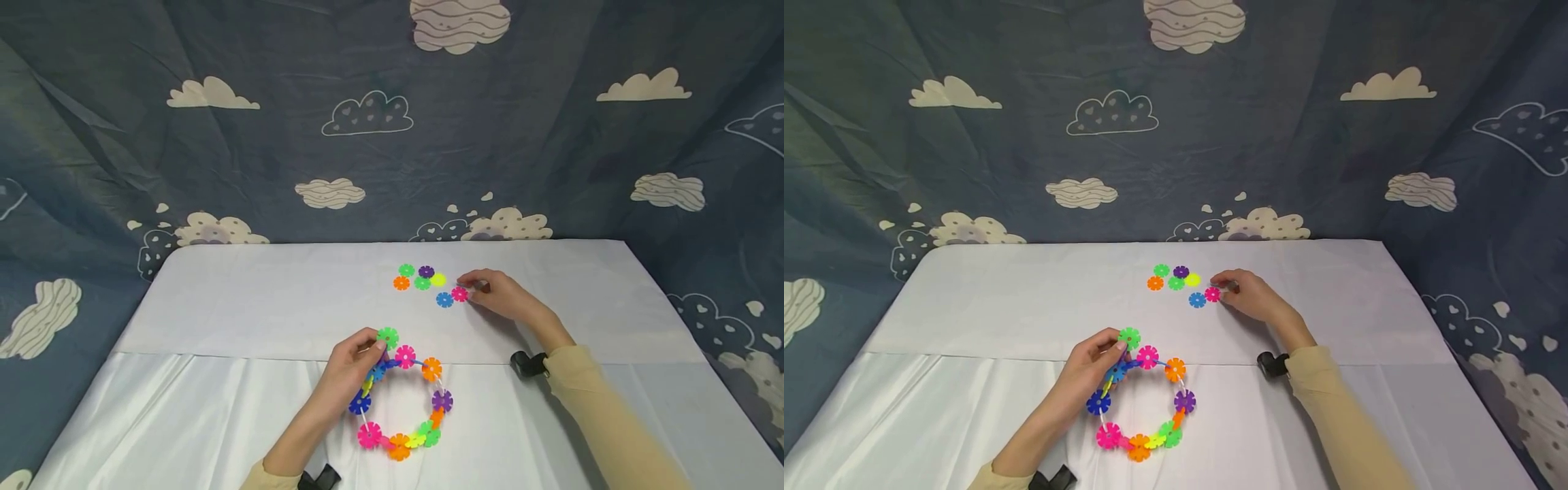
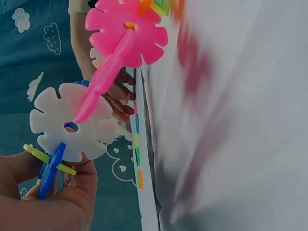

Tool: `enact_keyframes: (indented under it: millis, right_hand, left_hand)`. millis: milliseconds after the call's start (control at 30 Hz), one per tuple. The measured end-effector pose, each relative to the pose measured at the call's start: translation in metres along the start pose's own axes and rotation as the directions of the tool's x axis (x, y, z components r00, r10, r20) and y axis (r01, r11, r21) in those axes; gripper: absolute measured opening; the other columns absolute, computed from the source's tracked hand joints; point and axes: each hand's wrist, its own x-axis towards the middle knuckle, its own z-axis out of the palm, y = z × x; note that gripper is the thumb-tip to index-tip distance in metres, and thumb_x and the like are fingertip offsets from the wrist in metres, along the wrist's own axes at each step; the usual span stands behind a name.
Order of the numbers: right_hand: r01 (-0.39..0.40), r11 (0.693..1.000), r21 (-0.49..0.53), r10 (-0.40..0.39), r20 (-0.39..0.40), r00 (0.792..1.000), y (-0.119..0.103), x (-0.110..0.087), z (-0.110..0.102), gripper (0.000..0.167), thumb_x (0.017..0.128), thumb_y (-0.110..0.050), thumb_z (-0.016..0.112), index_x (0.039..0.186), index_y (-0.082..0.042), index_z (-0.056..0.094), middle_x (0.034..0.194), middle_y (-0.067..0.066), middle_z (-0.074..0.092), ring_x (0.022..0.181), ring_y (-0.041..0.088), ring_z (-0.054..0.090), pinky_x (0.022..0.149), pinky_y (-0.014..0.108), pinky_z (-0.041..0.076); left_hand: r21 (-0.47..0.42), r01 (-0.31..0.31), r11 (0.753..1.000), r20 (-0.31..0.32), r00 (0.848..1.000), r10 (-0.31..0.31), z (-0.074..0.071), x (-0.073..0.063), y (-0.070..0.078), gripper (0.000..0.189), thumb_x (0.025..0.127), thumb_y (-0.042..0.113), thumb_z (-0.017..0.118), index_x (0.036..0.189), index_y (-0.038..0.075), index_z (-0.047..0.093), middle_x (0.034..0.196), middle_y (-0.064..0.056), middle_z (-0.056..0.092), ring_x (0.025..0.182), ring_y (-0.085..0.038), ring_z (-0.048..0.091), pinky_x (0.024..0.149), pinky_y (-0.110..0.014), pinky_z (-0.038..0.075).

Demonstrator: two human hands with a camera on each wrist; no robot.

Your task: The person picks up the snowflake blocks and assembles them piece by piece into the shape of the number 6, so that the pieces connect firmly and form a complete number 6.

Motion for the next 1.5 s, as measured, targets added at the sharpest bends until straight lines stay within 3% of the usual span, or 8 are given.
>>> enact_keyframes:
  millis: [267, 367, 533, 700, 933, 1167, 1333, 1500]
  right_hand:
    - [0.044, 0.999, -0.015, -0.043, 0.079, 0.996, 0.008, 0.010, -0.001, 0.038, 0.089, -0.007, 0.072, 0.126, -0.008, 0.066, 0.125, 0.016, 0.059, 0.112, 0.033, 0.051, 0.099, 0.049, 0.045]
    - [0.046, 0.999, -0.002, -0.046, 0.088, 0.995, 0.009, 0.012, -0.001, 0.035, 0.088, -0.006, 0.073, 0.122, -0.007, 0.067, 0.118, 0.014, 0.061, 0.104, 0.030, 0.051, 0.094, 0.044, 0.047]
    - [0.034, 0.998, 0.047, -0.038, 0.076, 0.996, 0.010, 0.012, -0.001, 0.029, 0.086, -0.002, 0.074, 0.113, -0.006, 0.063, 0.102, 0.010, 0.060, 0.089, 0.025, 0.050, 0.078, 0.033, 0.048]
    - [-0.007, 0.999, 0.035, 0.006, 0.029, 1.000, 0.005, 0.005, -0.001, 0.023, 0.088, -0.004, 0.071, 0.110, -0.007, 0.065, 0.098, 0.009, 0.063, 0.090, 0.026, 0.054, 0.080, 0.034, 0.050]
    - [-0.050, 0.998, 0.032, 0.052, -0.072, 0.996, -0.010, -0.019, 0.001, 0.021, 0.092, -0.007, 0.068, 0.112, -0.007, 0.067, 0.101, 0.010, 0.065, 0.087, 0.026, 0.055, 0.075, 0.032, 0.052]
    - [-0.004, 0.983, 0.186, 0.038, -0.180, 0.983, -0.035, -0.058, 0.005, 0.020, 0.092, -0.006, 0.065, 0.113, -0.006, 0.065, 0.098, 0.008, 0.065, 0.082, 0.026, 0.059, 0.069, 0.034, 0.054]
    - [0.094, 0.939, 0.332, -0.026, -0.206, 0.978, -0.055, -0.083, 0.012, 0.017, 0.094, -0.003, 0.063, 0.110, -0.007, 0.065, 0.095, 0.008, 0.067, 0.084, 0.035, 0.064, 0.074, 0.042, 0.056]
    - [0.181, 0.885, 0.429, -0.085, -0.233, 0.969, -0.074, -0.100, 0.023, 0.018, 0.094, -0.009, 0.067, 0.112, -0.010, 0.067, 0.095, 0.007, 0.067, 0.082, 0.040, 0.062, 0.072, 0.039, 0.057]
  left_hand:
    - [0.010, 0.009, 1.000, -0.003, 1.000, -0.009, 0.000, 0.000, -0.001, 0.023, 0.103, 0.019, 0.053, 0.107, -0.002, 0.060, 0.089, -0.009, 0.060, 0.079, -0.020, 0.058, 0.068, -0.026, 0.049]
    - [0.009, 0.015, 1.000, 0.001, 1.000, -0.015, 0.000, 0.000, -0.001, 0.022, 0.103, 0.018, 0.053, 0.107, -0.003, 0.060, 0.089, -0.009, 0.061, 0.080, -0.021, 0.058, 0.069, -0.026, 0.050]
    - [0.002, 0.017, 1.000, 0.007, 1.000, -0.017, -0.002, 0.001, -0.001, 0.021, 0.102, 0.018, 0.054, 0.106, -0.001, 0.061, 0.089, -0.009, 0.059, 0.081, -0.021, 0.058, 0.069, -0.027, 0.049]
    - [-0.021, 0.013, 1.000, 0.009, 1.000, -0.013, -0.002, 0.001, -0.001, 0.019, 0.103, 0.017, 0.053, 0.104, 0.000, 0.060, 0.088, -0.009, 0.057, 0.077, -0.020, 0.057, 0.066, -0.026, 0.047]
    - [-0.048, 0.026, 0.999, 0.024, 0.999, -0.025, -0.002, 0.003, -0.002, 0.023, 0.104, 0.018, 0.051, 0.108, -0.004, 0.057, 0.088, -0.009, 0.058, 0.076, -0.028, 0.060, 0.066, -0.029, 0.051]
    - [-0.062, 0.034, 0.997, 0.026, 0.999, -0.033, -0.002, 0.003, -0.002, 0.023, 0.104, 0.019, 0.051, 0.110, -0.002, 0.058, 0.092, -0.011, 0.061, 0.083, -0.038, 0.062, 0.073, -0.037, 0.055]
    - [-0.083, 0.037, 0.996, 0.042, 0.999, -0.034, -0.002, 0.003, -0.002, 0.025, 0.104, 0.020, 0.051, 0.112, -0.002, 0.059, 0.094, -0.014, 0.064, 0.083, -0.041, 0.064, 0.074, -0.038, 0.056]
    - [-0.064, 0.042, 0.997, 0.051, 0.998, -0.038, -0.001, 0.003, -0.001, 0.025, 0.104, 0.020, 0.050, 0.111, -0.002, 0.059, 0.092, -0.014, 0.064, 0.080, -0.037, 0.064, 0.071, -0.034, 0.054]
